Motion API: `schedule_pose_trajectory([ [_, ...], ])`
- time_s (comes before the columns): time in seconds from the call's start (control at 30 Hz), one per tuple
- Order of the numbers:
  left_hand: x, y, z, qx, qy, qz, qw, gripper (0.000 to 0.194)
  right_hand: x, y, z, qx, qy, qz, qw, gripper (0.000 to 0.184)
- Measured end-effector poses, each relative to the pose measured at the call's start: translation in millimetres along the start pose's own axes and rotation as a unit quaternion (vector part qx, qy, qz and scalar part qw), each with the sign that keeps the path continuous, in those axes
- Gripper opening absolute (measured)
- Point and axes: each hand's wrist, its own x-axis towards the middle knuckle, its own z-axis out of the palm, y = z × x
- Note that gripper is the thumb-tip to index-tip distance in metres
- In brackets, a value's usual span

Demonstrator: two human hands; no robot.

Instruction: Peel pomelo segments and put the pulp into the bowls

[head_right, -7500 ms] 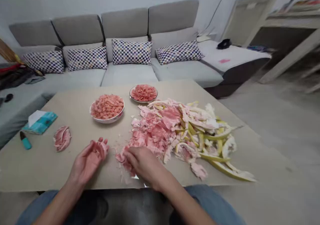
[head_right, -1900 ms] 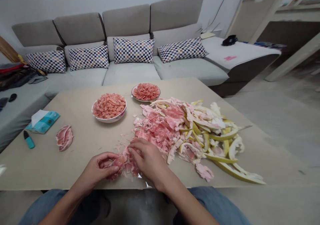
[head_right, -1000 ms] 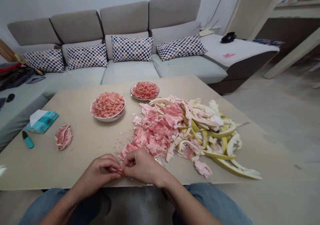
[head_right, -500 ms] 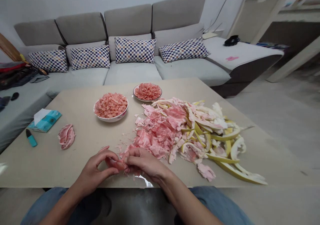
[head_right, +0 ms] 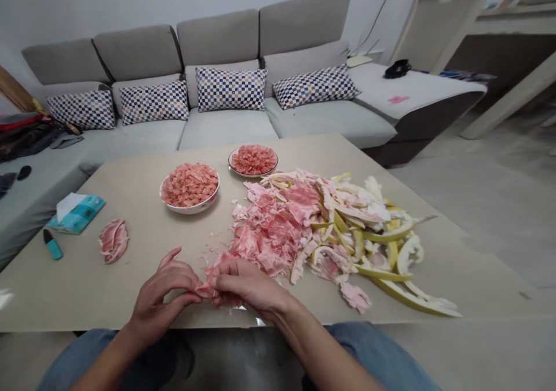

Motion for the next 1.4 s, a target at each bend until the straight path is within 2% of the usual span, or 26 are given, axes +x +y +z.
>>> schedule_pose_trajectory([
  [0.13,-1,-4,0.9,-0.024,-0.015,-0.038,0.999,0.016,-2,-2,-4,-0.093,0.002,-0.038,0.995,0.032],
  [0.3,-1,-5,1.7,-0.035,-0.065,-0.072,0.995,0.016,-7,-6,-6,-0.185,-0.035,-0.079,0.979,0.029],
  [0.57,-1,-2,2.6,-0.045,-0.117,-0.067,0.990,0.019,-6,0,-13,-0.243,-0.034,-0.053,0.968,0.023],
  [0.73,1,-1,3.3,-0.092,-0.151,-0.080,0.981,0.015,-11,-2,-11,-0.343,-0.016,-0.083,0.936,0.019],
  [0.83,1,1,3.6,-0.086,-0.167,-0.097,0.977,0.015,-13,-2,-7,-0.386,-0.007,-0.105,0.917,0.018],
  [0.97,0,2,3.3,-0.067,-0.166,-0.080,0.981,0.015,-11,0,0,-0.374,0.020,-0.113,0.920,0.014],
  [1.17,1,1,1.3,-0.006,-0.134,0.026,0.991,0.009,-2,7,6,-0.285,0.054,-0.077,0.954,0.011],
  [1.33,0,9,0.6,-0.001,-0.112,0.064,0.992,0.009,1,0,-2,-0.261,0.150,-0.088,0.949,0.009],
  [1.4,-1,9,-0.4,0.005,-0.092,0.073,0.993,0.009,-1,-6,-9,-0.237,0.136,-0.093,0.958,0.013],
])
